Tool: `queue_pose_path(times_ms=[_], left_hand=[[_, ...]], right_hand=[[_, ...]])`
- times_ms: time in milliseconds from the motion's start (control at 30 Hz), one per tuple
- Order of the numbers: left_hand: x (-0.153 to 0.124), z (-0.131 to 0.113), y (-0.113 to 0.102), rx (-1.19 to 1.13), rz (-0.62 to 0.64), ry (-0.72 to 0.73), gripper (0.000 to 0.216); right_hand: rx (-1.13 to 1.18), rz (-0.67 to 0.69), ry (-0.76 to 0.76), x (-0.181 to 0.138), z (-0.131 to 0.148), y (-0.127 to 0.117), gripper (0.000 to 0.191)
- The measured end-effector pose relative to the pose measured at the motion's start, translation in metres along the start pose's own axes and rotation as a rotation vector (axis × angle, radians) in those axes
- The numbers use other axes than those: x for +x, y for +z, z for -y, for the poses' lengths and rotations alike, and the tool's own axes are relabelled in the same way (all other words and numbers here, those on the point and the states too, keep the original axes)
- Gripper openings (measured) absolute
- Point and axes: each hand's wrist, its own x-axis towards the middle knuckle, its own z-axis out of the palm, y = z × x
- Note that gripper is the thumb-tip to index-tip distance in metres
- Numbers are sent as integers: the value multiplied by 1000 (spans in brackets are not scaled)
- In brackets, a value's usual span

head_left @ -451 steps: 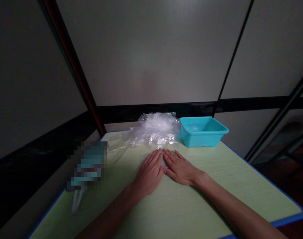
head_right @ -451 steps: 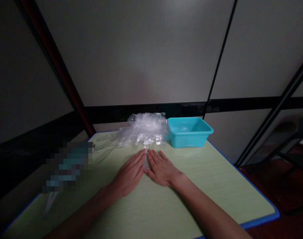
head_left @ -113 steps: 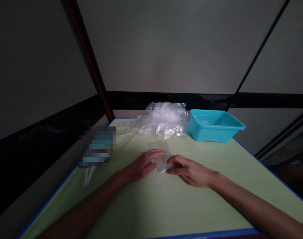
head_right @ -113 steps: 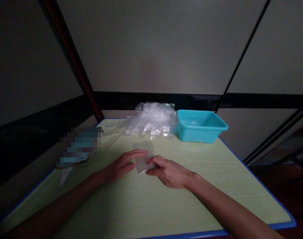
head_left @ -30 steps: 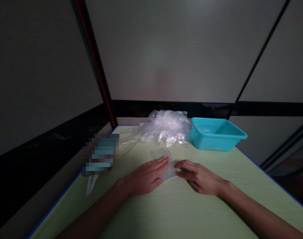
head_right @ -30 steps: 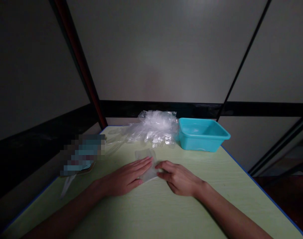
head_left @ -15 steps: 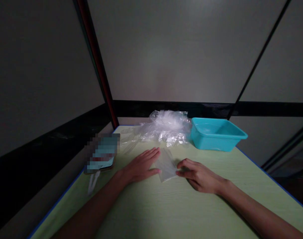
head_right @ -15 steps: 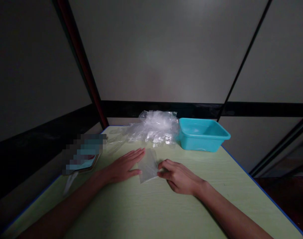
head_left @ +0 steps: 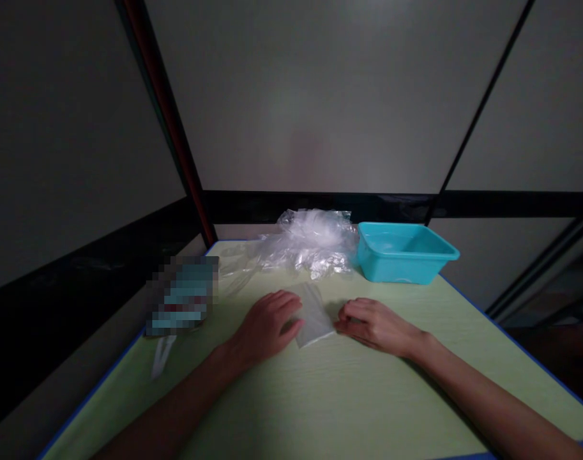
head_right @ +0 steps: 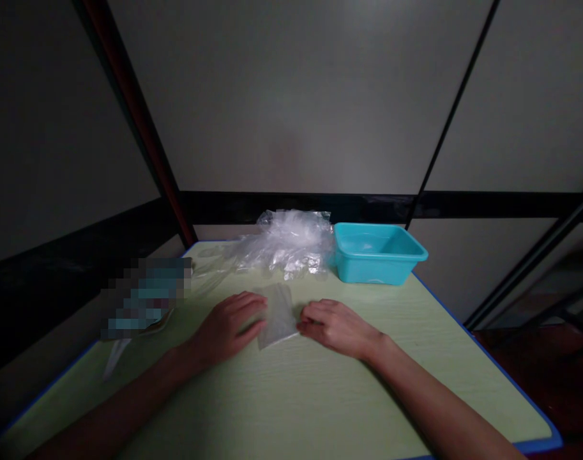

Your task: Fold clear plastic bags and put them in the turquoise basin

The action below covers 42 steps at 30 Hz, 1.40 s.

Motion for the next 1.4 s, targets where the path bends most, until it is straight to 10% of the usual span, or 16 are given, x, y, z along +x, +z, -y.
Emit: queue_pose_path(times_ms=[900, 1233, 1400], left_hand=[[-3, -5, -4, -116, 151, 163, 19], [-3, 0, -7, -244, 119, 92, 35], [-2, 1, 0, -458, 47, -162, 23]], right_hand=[[-45, 52, -136, 11, 10, 2, 19], [214, 138, 124, 10, 7, 7, 23], [470, 56, 350, 22, -5, 5, 10]])
